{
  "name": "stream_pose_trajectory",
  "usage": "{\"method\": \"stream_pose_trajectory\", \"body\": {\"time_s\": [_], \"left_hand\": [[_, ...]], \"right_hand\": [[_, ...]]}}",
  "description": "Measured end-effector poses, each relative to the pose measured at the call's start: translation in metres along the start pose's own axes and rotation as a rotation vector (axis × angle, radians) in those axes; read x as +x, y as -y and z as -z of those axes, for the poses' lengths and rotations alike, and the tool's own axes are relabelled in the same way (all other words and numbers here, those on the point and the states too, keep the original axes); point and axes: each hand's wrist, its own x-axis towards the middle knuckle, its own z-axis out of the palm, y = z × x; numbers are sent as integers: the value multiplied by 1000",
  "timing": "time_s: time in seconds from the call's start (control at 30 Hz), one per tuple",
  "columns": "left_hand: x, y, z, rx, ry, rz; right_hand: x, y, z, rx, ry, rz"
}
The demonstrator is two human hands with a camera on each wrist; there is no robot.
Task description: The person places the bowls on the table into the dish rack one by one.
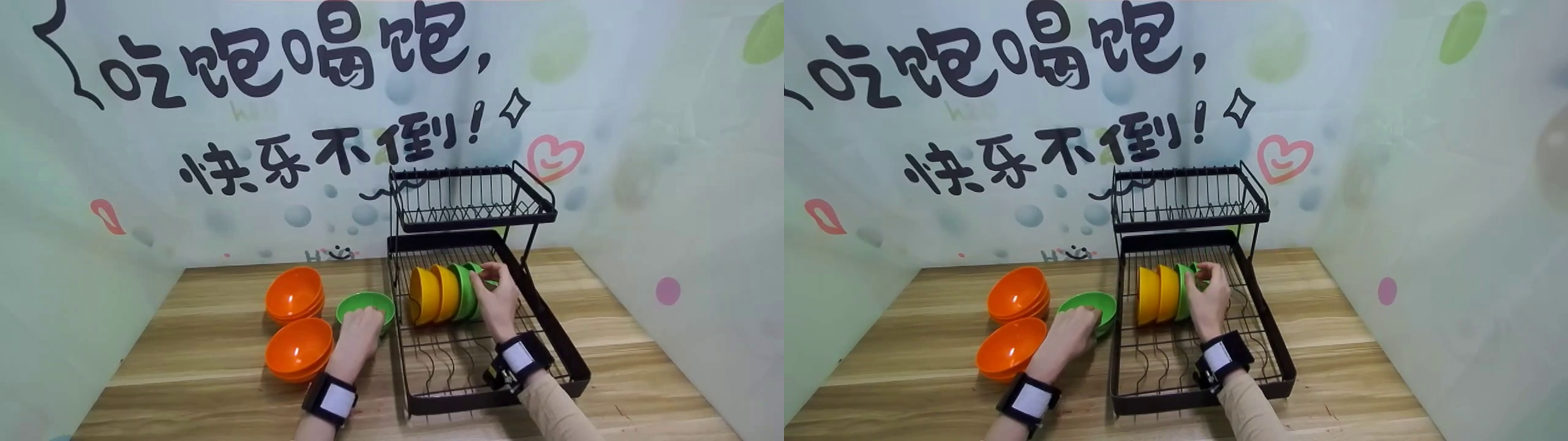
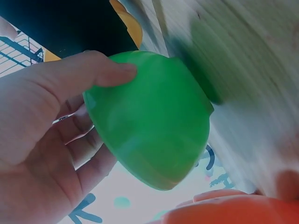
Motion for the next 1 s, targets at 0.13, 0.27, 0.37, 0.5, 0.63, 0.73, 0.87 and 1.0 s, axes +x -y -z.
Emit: {"method": "stream_pose_trajectory", "body": {"time_s": [0.13,0.27,0.37,0.5,0.63,0.73,0.87,1.0], "left_hand": [[1,1,2,-9,-3,-5],[3,2,3,-18,1,-11],[5,3,4,-26,18,-15],[8,3,6,-33,42,-17],[9,3,7,-37,38,-23],[9,4,7,-39,5,-35],[10,4,8,-33,-30,-47],[10,3,8,-43,-45,-56]], "right_hand": [[1,-1,-1,-4,1,2],[1,-1,-1,-10,4,8],[1,-1,-1,-14,7,14],[0,-1,-1,-12,9,19],[0,-1,-1,-11,8,21],[0,-1,-1,-16,8,21],[0,0,-1,-10,11,24],[-1,1,-1,5,16,29]]}}
